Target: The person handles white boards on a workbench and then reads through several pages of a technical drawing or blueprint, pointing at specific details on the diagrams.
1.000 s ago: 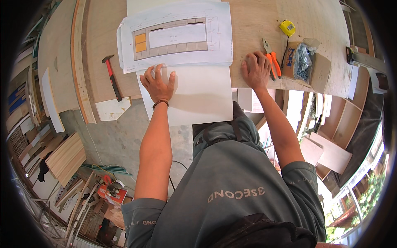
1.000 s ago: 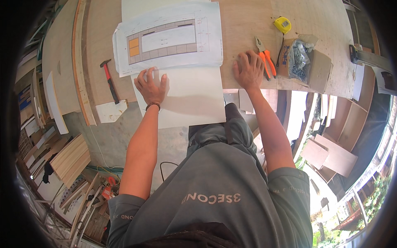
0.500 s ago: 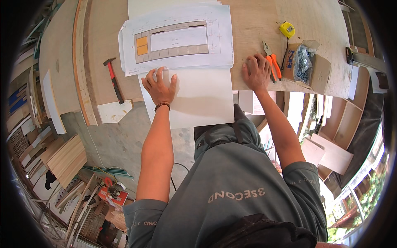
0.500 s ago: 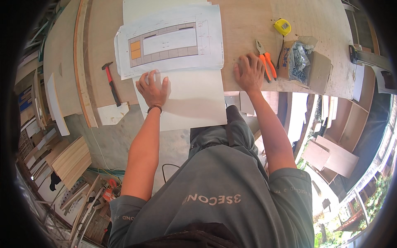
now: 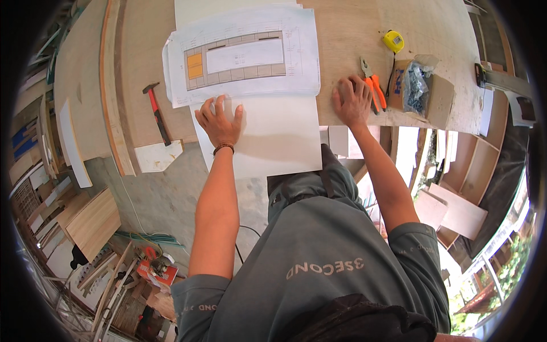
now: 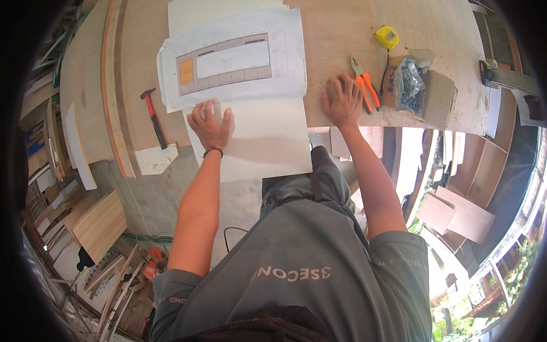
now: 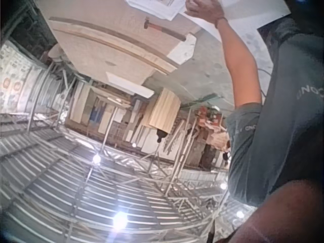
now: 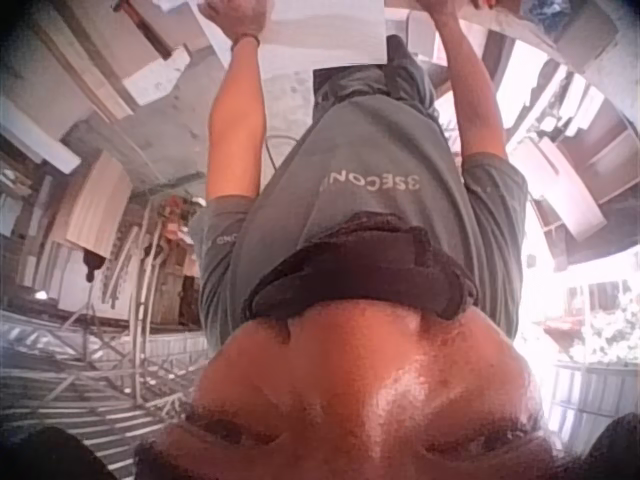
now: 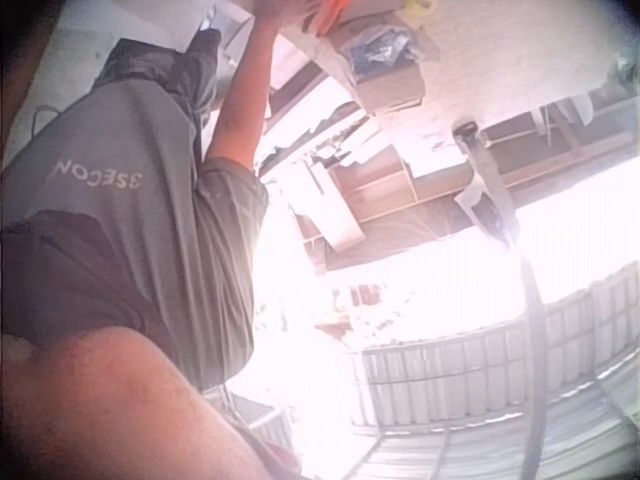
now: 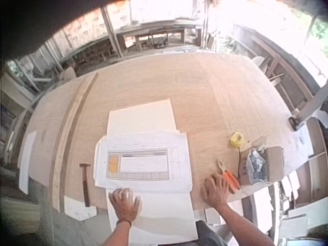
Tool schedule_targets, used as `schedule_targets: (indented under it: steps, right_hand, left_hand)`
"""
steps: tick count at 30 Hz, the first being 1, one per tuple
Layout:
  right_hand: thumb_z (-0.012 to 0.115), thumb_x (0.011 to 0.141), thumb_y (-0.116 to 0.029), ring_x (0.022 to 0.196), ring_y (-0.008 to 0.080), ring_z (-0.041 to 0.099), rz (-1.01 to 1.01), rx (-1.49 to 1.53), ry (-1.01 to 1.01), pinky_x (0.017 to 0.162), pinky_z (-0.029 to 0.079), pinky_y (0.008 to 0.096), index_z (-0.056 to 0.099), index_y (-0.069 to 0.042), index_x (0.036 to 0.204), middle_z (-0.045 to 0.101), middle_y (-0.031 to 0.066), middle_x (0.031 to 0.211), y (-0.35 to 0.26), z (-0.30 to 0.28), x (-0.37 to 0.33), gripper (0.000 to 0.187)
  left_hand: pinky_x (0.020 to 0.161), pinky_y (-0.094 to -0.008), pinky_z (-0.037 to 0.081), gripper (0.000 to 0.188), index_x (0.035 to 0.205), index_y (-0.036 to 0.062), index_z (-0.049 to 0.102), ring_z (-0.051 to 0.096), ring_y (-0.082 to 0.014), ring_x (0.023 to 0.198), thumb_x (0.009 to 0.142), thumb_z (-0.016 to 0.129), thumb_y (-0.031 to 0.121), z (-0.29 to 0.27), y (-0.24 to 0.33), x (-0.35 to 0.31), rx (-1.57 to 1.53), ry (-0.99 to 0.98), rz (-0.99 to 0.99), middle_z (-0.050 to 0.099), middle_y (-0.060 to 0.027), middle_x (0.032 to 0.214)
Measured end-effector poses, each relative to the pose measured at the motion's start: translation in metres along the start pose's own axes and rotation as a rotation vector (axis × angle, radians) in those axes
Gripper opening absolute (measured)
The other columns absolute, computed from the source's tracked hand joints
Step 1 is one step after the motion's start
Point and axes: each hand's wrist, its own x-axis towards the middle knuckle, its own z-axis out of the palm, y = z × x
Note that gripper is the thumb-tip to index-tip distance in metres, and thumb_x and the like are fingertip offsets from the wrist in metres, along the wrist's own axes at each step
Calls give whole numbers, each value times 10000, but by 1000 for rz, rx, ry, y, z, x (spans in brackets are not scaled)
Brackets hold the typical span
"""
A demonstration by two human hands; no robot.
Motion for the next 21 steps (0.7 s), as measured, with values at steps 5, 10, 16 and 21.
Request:
schedule_targets:
  steps: [5, 10, 16, 21]
  right_hand:
    - [719, 921, -314, 1232, 315, 522, -6, 15, -8, 1060, 400, 501, 625, -191, 1203, 552, 66, 1298, 0, -2, 0, 321]
    - [724, 912, -308, 1254, 314, 516, -4, 23, -18, 1075, 397, 505, 625, -191, 1203, 549, 66, 1306, 0, -3, 1, 328]
    - [727, 910, -308, 1264, 311, 512, 1, 25, -22, 1081, 393, 504, 623, -192, 1210, 547, 66, 1312, -1, -4, 0, 338]
    - [725, 913, -313, 1264, 308, 513, 1, 19, -24, 1083, 390, 501, 623, -191, 1217, 546, 65, 1316, 0, -4, 0, 343]
  left_hand:
    - [1258, -606, 196, 602, 1396, 242, 550, 371, -340, 1407, 920, 691, 583, -3, 1, 0, -9, 2, -2, 444, -112, 1412]
    - [1261, -609, 186, 604, 1396, 237, 554, 386, -343, 1397, 926, 681, 594, -2, -1, 1, -19, 10, 10, 442, -116, 1420]
    - [1263, -608, 189, 598, 1395, 236, 553, 399, -336, 1384, 929, 683, 588, -3, -1, 1, -9, 10, 20, 446, -111, 1399]
    - [1259, -604, 199, 582, 1382, 233, 550, 403, -328, 1376, 931, 692, 571, -2, 0, 1, -4, 14, 27, 444, -104, 1381]
